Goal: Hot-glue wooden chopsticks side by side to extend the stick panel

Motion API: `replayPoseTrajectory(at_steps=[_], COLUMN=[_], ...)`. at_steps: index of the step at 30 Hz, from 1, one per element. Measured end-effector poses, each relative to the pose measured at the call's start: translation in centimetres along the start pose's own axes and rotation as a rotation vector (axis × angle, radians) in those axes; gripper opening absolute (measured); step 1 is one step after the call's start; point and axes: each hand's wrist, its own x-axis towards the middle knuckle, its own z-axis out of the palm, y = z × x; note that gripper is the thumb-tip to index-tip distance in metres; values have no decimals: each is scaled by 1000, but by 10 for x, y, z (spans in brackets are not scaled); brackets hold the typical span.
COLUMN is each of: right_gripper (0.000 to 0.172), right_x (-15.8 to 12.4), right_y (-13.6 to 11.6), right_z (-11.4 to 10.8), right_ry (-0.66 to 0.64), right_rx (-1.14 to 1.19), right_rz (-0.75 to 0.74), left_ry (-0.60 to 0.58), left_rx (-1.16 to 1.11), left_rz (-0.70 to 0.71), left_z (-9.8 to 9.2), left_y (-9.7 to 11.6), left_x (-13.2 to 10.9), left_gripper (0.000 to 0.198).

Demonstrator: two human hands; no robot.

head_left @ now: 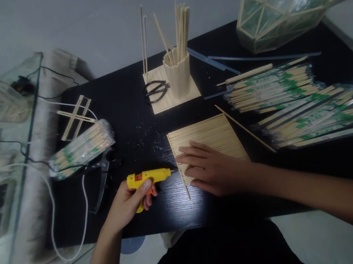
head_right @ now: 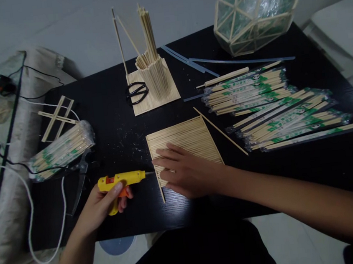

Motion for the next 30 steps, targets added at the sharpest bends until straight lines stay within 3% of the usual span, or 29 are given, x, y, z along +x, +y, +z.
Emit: replayPoseTrajectory(at_steps=[7, 14, 21, 30], right_gripper=[16, 37, 37, 31], right_x=[0, -2, -4, -6], right_y=[1, 0, -5, -6], right_z=[0, 1, 7, 9], right_ry=[9, 80, 136, 167], right_rx=[62, 19, -144, -187], right_rz=[12, -18, -75, -94], left_ry=[-2, 3, 23, 20], left_rx=[16, 33, 40, 57], left_rz=[1, -6, 1, 9], left_z=[1, 1, 2, 3], left_y=[1, 2, 3, 2], left_x=[0, 0, 0, 0], left_gripper=[60, 61, 63, 63])
